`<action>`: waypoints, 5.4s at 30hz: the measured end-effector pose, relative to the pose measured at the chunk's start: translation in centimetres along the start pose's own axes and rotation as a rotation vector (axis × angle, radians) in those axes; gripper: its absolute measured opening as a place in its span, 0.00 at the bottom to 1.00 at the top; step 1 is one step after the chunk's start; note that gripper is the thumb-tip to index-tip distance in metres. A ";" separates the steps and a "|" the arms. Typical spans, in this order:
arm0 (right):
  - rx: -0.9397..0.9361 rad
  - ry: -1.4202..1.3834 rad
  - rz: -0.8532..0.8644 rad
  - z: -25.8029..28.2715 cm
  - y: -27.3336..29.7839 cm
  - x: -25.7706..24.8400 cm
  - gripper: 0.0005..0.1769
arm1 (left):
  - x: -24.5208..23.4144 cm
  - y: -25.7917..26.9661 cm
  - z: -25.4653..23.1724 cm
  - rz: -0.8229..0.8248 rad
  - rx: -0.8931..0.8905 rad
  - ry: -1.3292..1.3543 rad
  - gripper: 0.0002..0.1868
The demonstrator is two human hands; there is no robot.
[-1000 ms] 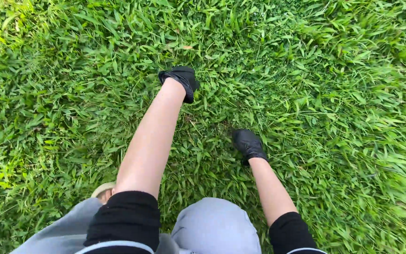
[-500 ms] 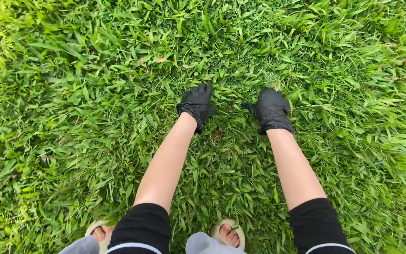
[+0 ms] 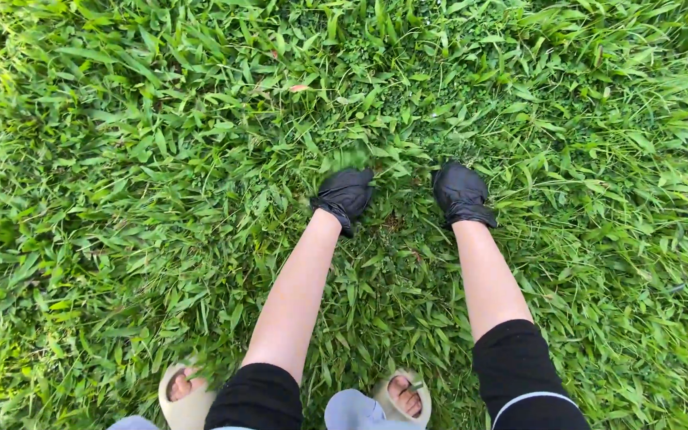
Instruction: Manually pulling weeds and unwanted plants from a grassy lawn using hands.
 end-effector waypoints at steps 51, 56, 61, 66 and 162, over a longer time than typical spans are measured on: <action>-0.096 -0.213 0.197 1.6 18.9 -6.9 0.30 | 1.4 4.9 -3.5 0.263 -0.113 -0.336 0.25; 0.001 -0.191 0.185 2.2 13.7 -10.5 0.39 | 2.0 7.6 -1.0 0.208 -0.044 -0.324 0.15; 0.052 0.224 0.298 5.6 10.3 -5.5 0.36 | 4.1 12.7 3.4 0.002 0.074 -0.165 0.27; -0.040 0.129 0.272 4.0 9.7 1.1 0.22 | 3.0 13.5 8.7 0.076 -0.005 0.042 0.22; -0.014 0.027 -0.062 -5.1 19.0 -5.5 0.29 | -3.9 19.4 -0.3 0.411 0.383 -0.045 0.24</action>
Point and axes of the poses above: each hand's wrist, its own y-axis away from the middle knuckle, its own x-axis out of the palm, z = x × y, the point moved 3 cm from there along -y, towards the middle knuckle, and after that the axes turned 4 degrees about -y, right-handed, at the moved point
